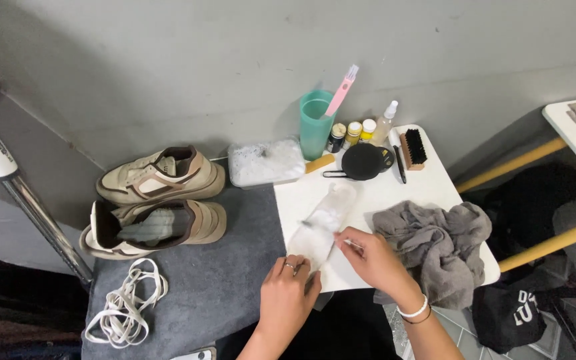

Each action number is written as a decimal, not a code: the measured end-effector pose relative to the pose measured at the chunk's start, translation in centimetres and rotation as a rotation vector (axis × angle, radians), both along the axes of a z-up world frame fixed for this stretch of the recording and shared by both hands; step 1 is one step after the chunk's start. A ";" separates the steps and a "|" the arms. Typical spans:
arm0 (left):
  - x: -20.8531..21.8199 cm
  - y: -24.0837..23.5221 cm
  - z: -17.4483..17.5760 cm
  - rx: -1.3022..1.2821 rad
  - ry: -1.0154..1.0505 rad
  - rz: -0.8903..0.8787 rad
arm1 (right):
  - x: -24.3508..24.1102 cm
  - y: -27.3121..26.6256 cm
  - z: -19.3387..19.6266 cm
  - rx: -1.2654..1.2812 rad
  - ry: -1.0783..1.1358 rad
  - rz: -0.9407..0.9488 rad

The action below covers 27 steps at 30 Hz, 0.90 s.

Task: The person scrubs a white shoe with a brush on a table. They dip the brush into a container of soapy water and continue scrubbing the shoe. A pair of beige sneakers, a gray cloth, and various cleaning supplies are visible on the table.

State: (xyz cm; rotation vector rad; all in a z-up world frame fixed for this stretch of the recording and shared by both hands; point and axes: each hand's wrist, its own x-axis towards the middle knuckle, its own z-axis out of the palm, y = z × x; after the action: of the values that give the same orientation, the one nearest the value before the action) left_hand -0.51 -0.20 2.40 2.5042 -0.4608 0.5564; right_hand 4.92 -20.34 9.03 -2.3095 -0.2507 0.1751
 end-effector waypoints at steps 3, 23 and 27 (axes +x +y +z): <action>0.2 0.1 -0.3 0.000 -0.024 0.009 | 0.2 0.0 -0.2 -0.045 -0.131 -0.070; 0.8 0.1 -3.4 -0.051 0.025 -0.009 | -0.4 1.0 0.2 0.026 0.182 -0.256; 0.9 0.0 -3.3 -0.040 0.024 -0.013 | 0.0 0.8 -0.1 0.089 0.211 -0.271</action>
State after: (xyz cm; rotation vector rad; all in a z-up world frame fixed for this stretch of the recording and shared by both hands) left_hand 0.39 -0.18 -0.92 2.4653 -0.4520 0.5252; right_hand 4.88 -19.51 8.91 -2.1899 0.1578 0.2619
